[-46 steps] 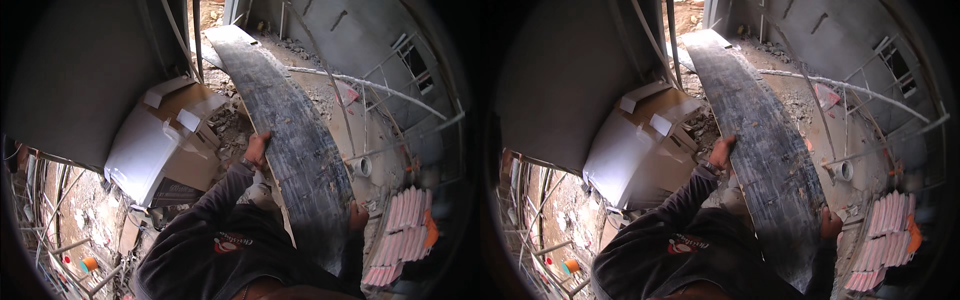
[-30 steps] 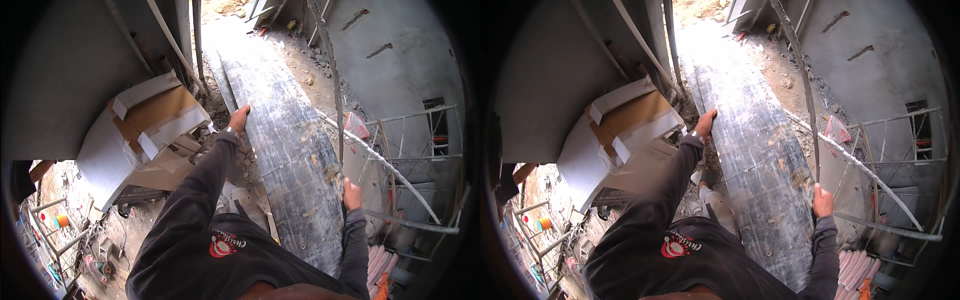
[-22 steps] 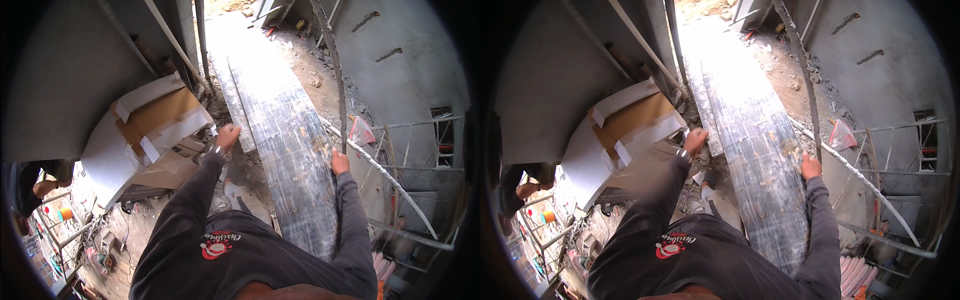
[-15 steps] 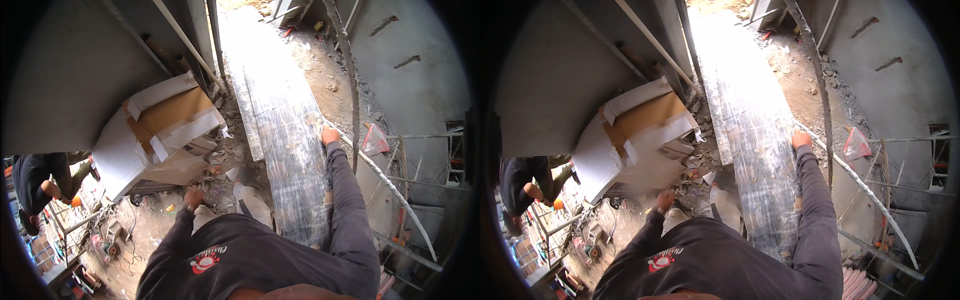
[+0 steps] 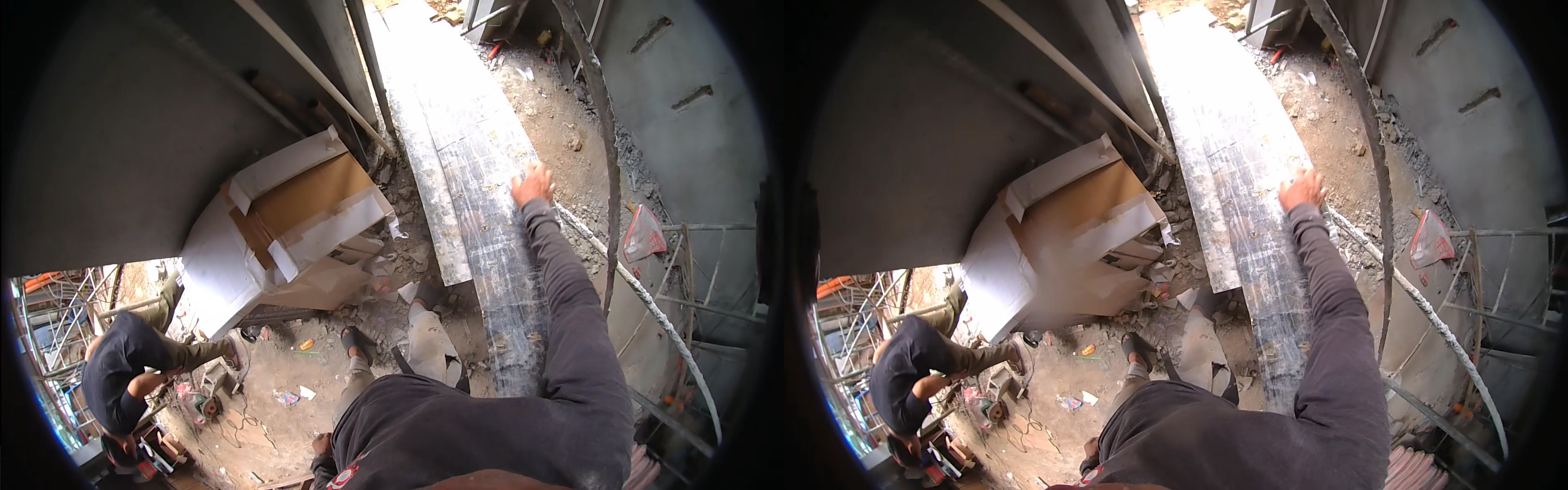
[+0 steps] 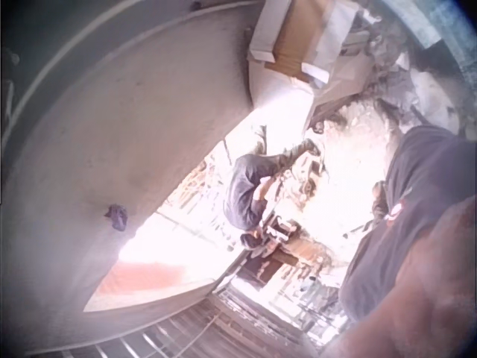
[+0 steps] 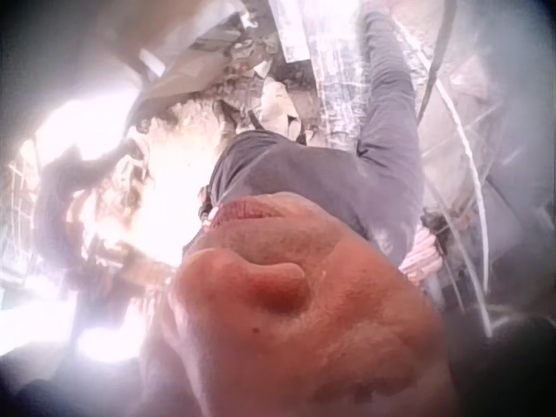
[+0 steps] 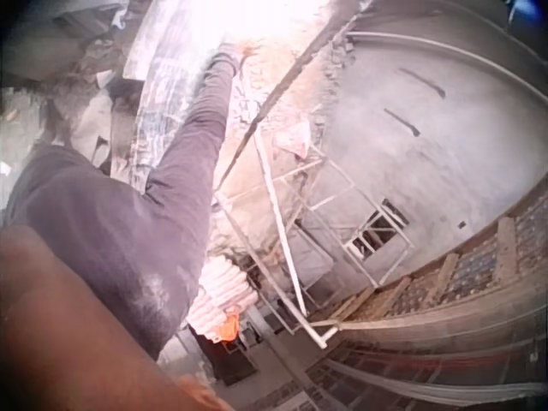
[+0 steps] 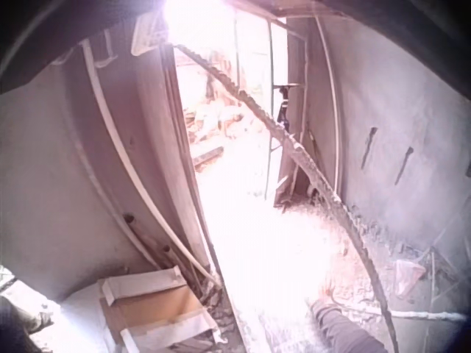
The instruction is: The person hammers a long metal rod onto a wooden plank using a hammer. They repeatedly position the rod, strike it, and adjust its placement on the plank. The person also picks up and moves the plank and rod during the process.
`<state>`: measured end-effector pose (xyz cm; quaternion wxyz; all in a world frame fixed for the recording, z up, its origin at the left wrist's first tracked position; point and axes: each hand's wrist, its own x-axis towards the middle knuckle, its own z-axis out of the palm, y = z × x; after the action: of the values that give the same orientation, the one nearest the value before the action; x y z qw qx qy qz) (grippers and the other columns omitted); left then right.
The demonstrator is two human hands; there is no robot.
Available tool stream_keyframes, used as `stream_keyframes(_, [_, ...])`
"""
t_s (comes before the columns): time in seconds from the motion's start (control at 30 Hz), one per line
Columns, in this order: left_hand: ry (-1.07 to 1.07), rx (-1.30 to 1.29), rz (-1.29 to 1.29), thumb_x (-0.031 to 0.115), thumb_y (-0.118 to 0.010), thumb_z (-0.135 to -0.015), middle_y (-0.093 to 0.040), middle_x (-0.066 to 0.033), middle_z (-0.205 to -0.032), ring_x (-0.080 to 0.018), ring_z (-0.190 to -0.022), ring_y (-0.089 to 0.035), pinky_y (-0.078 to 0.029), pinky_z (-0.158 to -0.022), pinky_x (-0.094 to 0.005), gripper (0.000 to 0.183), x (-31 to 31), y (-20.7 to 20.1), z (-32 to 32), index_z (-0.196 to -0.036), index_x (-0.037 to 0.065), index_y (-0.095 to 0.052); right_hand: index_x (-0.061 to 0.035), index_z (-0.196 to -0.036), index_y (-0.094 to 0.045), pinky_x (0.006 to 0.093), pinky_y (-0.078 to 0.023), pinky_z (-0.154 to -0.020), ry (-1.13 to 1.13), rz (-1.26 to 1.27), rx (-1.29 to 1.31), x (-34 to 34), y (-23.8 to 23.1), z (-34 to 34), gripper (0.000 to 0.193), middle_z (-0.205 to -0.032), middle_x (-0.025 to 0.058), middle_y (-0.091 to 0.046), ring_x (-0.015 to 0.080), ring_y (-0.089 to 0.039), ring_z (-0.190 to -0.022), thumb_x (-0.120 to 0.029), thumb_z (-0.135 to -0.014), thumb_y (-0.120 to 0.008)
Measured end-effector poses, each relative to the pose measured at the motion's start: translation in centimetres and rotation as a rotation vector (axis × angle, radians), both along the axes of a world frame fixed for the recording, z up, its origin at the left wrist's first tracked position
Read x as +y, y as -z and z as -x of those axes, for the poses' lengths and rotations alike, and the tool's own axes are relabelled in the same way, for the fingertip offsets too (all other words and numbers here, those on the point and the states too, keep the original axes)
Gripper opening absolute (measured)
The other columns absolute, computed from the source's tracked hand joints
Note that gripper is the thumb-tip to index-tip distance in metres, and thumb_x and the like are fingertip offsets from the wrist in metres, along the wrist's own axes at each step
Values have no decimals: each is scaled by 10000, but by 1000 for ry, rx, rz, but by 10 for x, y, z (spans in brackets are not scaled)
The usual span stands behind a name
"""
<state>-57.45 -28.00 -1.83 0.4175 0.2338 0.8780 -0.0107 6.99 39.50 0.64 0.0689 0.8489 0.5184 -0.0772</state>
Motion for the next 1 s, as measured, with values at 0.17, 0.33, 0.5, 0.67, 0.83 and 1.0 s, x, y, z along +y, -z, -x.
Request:
stream_keyframes(0.17, [76, -150, -61, 269, -507, -915, -635, -130, -697, -252, -664, -611, -486, -622, -373, 332, 9, 20, 9, -919, 2, -703, -62, -1321, -514, 512, -298, -1087, -87, 69, 95, -78, 13, 60, 604, -1345, 169, -475, 321, -435, -1270, -413, -849, -650])
stream_keyframes(0.33, [-639, -447, -200, 240, -462, -952, -411, -11, -510, -149, -382, -417, -352, -358, -315, 279, 63, 32, 27, -908, 12, -617, -70, -1296, -559, 481, -354, -1057, -39, -107, 285, -152, -4, 104, 562, -1304, 177, -530, 329, -477, -1247, -373, -837, -674])
stream_keyframes(0.5, [-561, -646, -303, 225, -441, -979, -400, 4, -522, -130, -387, -420, -337, -344, -292, 265, 125, 74, 65, -900, 29, -601, -42, -1170, -653, 428, -517, -860, -136, -382, 673, -257, -45, 177, 415, -1057, 166, -687, 330, -658, -974, -287, -837, -691])
stream_keyframes(0.67, [-379, -622, -333, 186, -453, -947, -396, 15, -545, -116, -401, -411, -337, -353, -284, 223, 135, 82, 97, -920, 20, -599, -27, -1111, -676, 418, -538, -779, -91, -87, 848, -365, -24, 256, 365, -922, 159, -716, 279, -691, -860, -298, -867, -679])
stream_keyframes(0.83, [-376, -576, -386, 173, -490, -894, -485, -22, -549, -127, -416, -466, -374, -378, -299, 238, 92, 80, 127, -874, 8, -660, -47, -1068, -697, 453, -522, -803, -246, 400, 705, -471, 77, 263, 329, -936, 211, -701, 384, -663, -900, -315, -897, -613])
stream_keyframes(1.0, [-447, -134, -511, 197, -507, -836, -576, -116, -566, -216, -458, -554, -447, -457, -385, 257, -35, 99, 115, -803, 12, -681, -26, -955, -691, 441, -511, -735, -535, 859, 417, -506, 143, 228, 280, -890, 194, -678, 374, -643, -861, -278, -880, -594])
